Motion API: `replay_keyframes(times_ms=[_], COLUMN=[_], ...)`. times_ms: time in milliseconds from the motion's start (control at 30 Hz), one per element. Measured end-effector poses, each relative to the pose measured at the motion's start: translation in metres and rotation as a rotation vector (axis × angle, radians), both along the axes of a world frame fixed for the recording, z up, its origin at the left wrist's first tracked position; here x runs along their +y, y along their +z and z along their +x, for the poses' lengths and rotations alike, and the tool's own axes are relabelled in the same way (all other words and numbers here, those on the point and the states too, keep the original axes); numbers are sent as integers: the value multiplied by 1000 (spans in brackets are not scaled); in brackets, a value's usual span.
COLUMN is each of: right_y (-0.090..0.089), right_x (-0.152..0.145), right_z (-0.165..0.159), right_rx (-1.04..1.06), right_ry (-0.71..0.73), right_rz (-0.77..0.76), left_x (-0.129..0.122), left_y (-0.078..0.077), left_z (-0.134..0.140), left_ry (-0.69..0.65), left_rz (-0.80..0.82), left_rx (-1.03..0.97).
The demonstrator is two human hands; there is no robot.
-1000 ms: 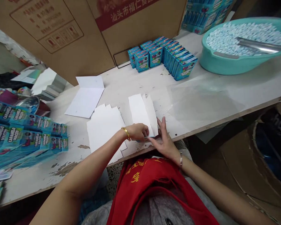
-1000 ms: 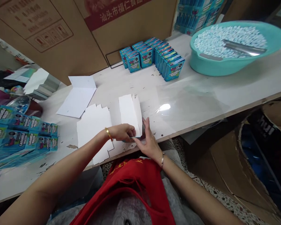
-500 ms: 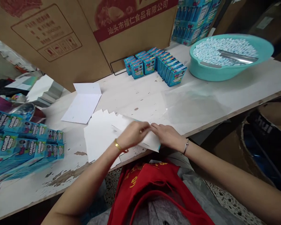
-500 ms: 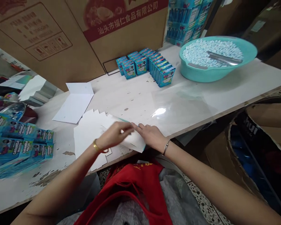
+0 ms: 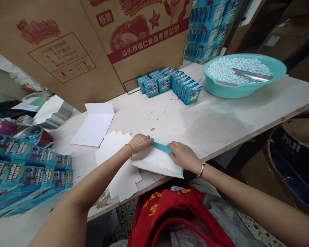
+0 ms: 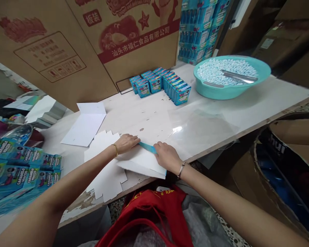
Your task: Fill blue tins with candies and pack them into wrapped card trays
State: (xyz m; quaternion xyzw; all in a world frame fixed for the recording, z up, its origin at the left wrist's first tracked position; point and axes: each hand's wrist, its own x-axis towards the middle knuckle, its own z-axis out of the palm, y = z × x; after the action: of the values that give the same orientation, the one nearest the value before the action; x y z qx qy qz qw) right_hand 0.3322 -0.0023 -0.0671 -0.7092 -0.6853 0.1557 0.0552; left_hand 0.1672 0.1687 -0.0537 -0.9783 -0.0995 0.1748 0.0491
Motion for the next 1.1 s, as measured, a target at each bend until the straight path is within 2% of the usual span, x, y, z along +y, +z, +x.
replay_keyframes(times_ms=[100,333,467,600,733,867,933,1000,1100], right_y=[7,13,12,5,-1,1,4,5,4], right_x=[12,24,26,28,34,43,46,48,49], right_z=[-6,-7,-1,-2,-2,12,21,27,30], right_rx=[-79,-223,-219,-283,-341,-324,-321,-328,-330], right_ry=[-6,148,241,262,267,307,324,333,355], right_rz=[-59,-92,-106,-98,-73,-37,-17,1,25], left_x=[3,0,0,-1,-6,-4,0,0,-14], left_y=[0,-3,-3,-5,-10,-13,-6,9,37], left_z=[8,21,23,19,15,15,13,4,-21], left_ry=[-42,-78,-61,-74,-1,65,93,126,152], left_rz=[-34,-110,-149,-120,-102,-87,-77,-99,-255], left_rx=[66,144,138,170,164,149,158,96,-101])
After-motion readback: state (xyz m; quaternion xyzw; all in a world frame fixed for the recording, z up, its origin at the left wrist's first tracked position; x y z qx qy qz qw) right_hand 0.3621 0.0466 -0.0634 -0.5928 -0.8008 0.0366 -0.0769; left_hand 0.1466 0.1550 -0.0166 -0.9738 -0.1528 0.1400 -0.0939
